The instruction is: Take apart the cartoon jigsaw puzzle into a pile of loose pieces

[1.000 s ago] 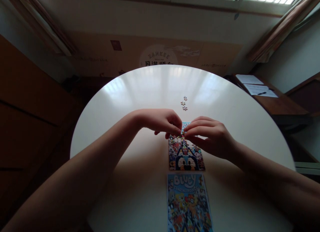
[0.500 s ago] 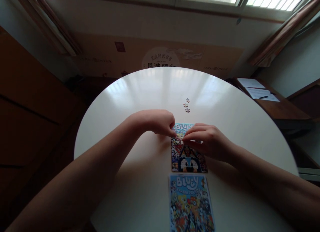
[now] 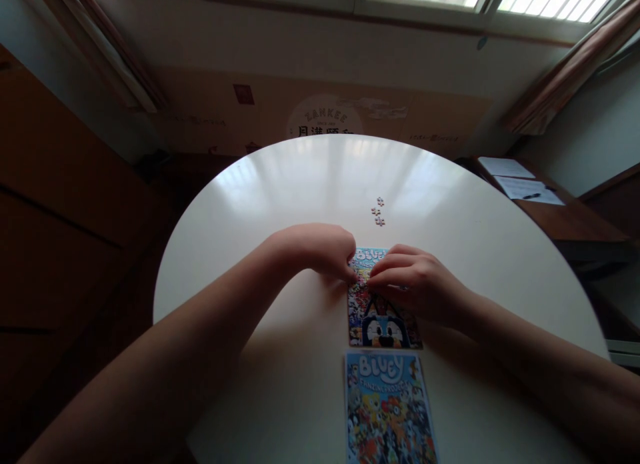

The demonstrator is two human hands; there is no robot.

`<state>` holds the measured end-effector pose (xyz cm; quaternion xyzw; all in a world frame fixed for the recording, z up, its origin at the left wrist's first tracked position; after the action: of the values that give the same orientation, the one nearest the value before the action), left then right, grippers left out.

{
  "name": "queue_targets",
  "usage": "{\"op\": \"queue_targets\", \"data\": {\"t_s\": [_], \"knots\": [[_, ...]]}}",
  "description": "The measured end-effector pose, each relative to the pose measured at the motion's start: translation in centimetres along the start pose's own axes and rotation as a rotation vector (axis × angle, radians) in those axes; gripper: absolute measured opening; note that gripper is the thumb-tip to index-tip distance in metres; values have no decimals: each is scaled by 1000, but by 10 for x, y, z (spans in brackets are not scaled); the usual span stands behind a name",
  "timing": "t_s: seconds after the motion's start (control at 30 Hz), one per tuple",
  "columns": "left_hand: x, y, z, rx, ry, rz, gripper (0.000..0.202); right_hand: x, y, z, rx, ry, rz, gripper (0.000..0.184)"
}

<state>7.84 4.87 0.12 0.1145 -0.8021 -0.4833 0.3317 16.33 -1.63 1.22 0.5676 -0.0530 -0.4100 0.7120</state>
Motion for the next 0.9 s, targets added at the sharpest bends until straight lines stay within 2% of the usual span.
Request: {"op": "queue_targets", "data": {"t_s": [0.5,0.6,0.73,0.9], "knots": [[-2,-3,-1,-66,61,6,41,0,0,-1,36,-49,153,17],[-1,-2,-2,-41,41,23,43,1,14,-7,-24,-52,33,19],[-1,-1,3,15,53,44,42,5,39,-27,-72,-166,-204,19],[0,5,10,44,55,3,47,8,43,-45,-96,-259,-228,18]]}}
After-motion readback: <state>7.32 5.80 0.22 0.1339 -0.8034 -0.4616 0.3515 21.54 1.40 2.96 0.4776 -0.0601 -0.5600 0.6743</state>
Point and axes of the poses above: each hand's wrist, its own x-axis away from the middle knuckle, its own y-axis out of the back of the hand, z = x × y, the point moved 9 cm from there along -x, towards the middle knuckle, and after that the axes turned 1 degree about x, right-handed, at the moved point
